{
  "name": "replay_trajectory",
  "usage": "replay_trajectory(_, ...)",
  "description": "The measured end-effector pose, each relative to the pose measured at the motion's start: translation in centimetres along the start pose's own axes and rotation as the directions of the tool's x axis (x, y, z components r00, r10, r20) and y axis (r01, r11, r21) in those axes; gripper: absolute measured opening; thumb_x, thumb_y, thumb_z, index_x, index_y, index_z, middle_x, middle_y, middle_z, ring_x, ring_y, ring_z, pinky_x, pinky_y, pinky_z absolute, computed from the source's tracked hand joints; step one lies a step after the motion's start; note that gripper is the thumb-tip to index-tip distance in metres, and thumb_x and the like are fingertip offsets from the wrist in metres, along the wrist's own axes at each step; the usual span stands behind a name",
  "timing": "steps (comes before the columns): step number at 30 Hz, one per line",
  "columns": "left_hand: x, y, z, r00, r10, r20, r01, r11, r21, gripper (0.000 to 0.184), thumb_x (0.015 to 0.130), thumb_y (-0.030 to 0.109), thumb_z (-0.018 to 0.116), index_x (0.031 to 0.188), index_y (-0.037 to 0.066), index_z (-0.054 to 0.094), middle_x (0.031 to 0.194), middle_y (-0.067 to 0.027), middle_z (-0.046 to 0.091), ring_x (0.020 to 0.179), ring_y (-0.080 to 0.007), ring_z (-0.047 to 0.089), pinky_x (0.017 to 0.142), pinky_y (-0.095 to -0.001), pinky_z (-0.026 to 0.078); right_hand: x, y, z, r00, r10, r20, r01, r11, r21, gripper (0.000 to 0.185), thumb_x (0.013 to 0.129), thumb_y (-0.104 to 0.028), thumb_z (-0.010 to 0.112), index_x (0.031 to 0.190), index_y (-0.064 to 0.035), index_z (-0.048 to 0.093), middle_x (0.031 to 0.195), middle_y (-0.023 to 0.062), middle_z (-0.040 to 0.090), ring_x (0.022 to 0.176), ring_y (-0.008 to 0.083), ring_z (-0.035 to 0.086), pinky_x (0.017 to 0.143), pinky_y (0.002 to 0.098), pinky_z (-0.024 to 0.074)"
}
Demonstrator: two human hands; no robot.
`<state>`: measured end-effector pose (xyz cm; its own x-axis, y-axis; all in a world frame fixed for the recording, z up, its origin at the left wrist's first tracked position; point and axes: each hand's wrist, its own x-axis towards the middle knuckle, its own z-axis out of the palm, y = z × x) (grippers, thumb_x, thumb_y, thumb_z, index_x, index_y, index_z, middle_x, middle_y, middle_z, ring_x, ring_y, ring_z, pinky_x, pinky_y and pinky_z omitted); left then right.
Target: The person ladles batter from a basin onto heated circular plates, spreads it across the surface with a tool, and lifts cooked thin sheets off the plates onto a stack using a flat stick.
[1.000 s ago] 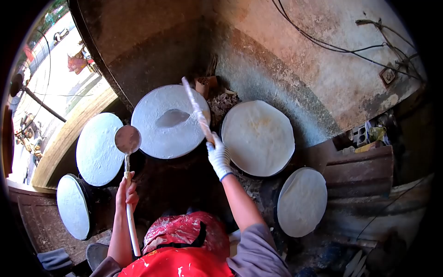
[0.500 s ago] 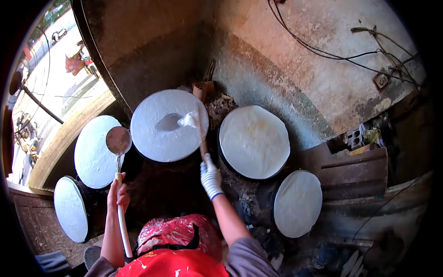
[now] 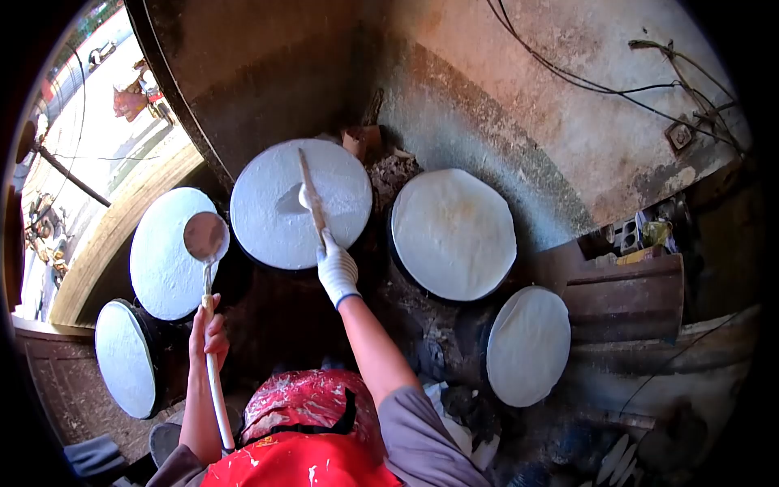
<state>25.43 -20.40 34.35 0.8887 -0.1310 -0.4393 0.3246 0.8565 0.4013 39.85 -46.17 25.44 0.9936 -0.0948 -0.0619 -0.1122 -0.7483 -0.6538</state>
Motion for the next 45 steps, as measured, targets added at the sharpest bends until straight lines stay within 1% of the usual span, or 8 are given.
replay_trajectory(5,-0.5,0.4,1.0,1.0,0.013,-0.02,-0.011,0.995,0.095,0.037,0.093,0.032,0.042,0.122,0.009,0.041,0.058,0.0011,0.037,0.032,-0.0049,0.027,0.03,-0.0169,0.024,-2.4,5.6,-0.8,0.894,-0.2,-0.4,0.275,0.951,0.139,0.039,0.086,-0.03,0.051,0.122,-0.0165,0.05,0.099,0.0196,0.06,0.082,0.037,0.059,0.071,0.0433,0.0468)
replay_trajectory(8,-1.1,0.5,0.4,0.999,0.033,-0.042,-0.029,0.994,0.101,0.036,0.093,0.032,0.043,0.121,0.009,0.041,0.058,0.0009,0.037,0.031,-0.0051,0.027,0.03,-0.0169,0.023,-8.0,6.7,-0.9,0.977,0.15,-0.152,-0.132,0.984,0.121,0.037,0.087,-0.03,0.051,0.123,-0.0217,0.05,0.096,0.0184,0.061,0.082,0.038,0.058,0.071,0.0429,0.0458)
replay_trajectory(13,-1.2,0.2,-0.2,0.999,0.013,-0.048,-0.01,0.998,0.056,0.035,0.093,0.031,0.043,0.12,0.009,0.042,0.057,0.0012,0.036,0.032,-0.0051,0.027,0.029,-0.0167,0.023,-9.1,5.6,2.2,0.995,0.095,0.028,-0.098,0.913,0.396,0.033,0.087,-0.025,0.053,0.119,-0.0175,0.054,0.095,0.0177,0.062,0.082,0.0378,0.057,0.07,0.0405,0.0457)
replay_trajectory(15,-1.5,0.1,0.1,0.998,0.017,-0.059,-0.013,0.998,0.066,0.034,0.093,0.03,0.043,0.12,0.009,0.042,0.057,0.0015,0.036,0.032,-0.005,0.027,0.029,-0.0166,0.023,-6.9,5.9,0.0,0.963,0.05,-0.265,0.026,0.961,0.276,0.034,0.088,-0.027,0.052,0.119,-0.0125,0.053,0.1,0.0181,0.061,0.086,0.0373,0.057,0.073,0.0405,0.0461)
replay_trajectory(24,-1.7,0.0,0.0,0.999,0.033,-0.041,-0.03,0.996,0.081,0.034,0.093,0.031,0.043,0.119,0.009,0.042,0.058,0.0015,0.037,0.032,-0.0052,0.027,0.03,-0.0166,0.024,-3.9,0.4,1.5,0.981,-0.188,0.041,0.187,0.982,0.021,0.035,0.086,-0.029,0.05,0.119,-0.0145,0.052,0.101,0.0194,0.059,0.085,0.0386,0.057,0.072,0.0445,0.0458)
replay_trajectory(30,-1.3,0.0,-0.2,0.998,0.035,-0.042,-0.033,0.998,0.051,0.034,0.093,0.031,0.043,0.119,0.009,0.042,0.058,0.0013,0.037,0.032,-0.005,0.027,0.03,-0.0166,0.024,-9.2,5.0,-0.2,0.997,0.061,-0.043,-0.052,0.981,0.185,0.038,0.086,-0.025,0.053,0.124,-0.0218,0.049,0.099,0.0189,0.06,0.085,0.0386,0.057,0.073,0.0418,0.046)
replay_trajectory(35,0.7,0.2,0.4,0.996,-0.029,-0.079,0.038,0.993,0.112,0.036,0.093,0.032,0.042,0.121,0.01,0.041,0.06,0.0012,0.037,0.033,-0.0053,0.028,0.031,-0.0171,0.024,-4.5,4.9,0.8,0.964,-0.171,-0.204,0.229,0.923,0.308,0.033,0.085,-0.027,0.055,0.116,-0.0164,0.057,0.101,0.0168,0.061,0.09,0.032,0.06,0.078,0.0359,0.0462)
replay_trajectory(45,12.1,2.4,2.2,0.984,-0.008,-0.18,0.1,0.858,0.504,0.036,0.09,0.034,0.047,0.115,0.009,0.045,0.063,0.0007,0.04,0.039,-0.0049,0.031,0.035,-0.0185,0.028,2.9,9.4,-8.2,0.798,-0.266,0.54,-0.048,0.866,0.497,0.033,0.082,-0.016,0.063,0.113,-0.0049,0.058,0.095,0.0047,0.064,0.078,0.011,0.057,0.074,0.0264,0.0467)
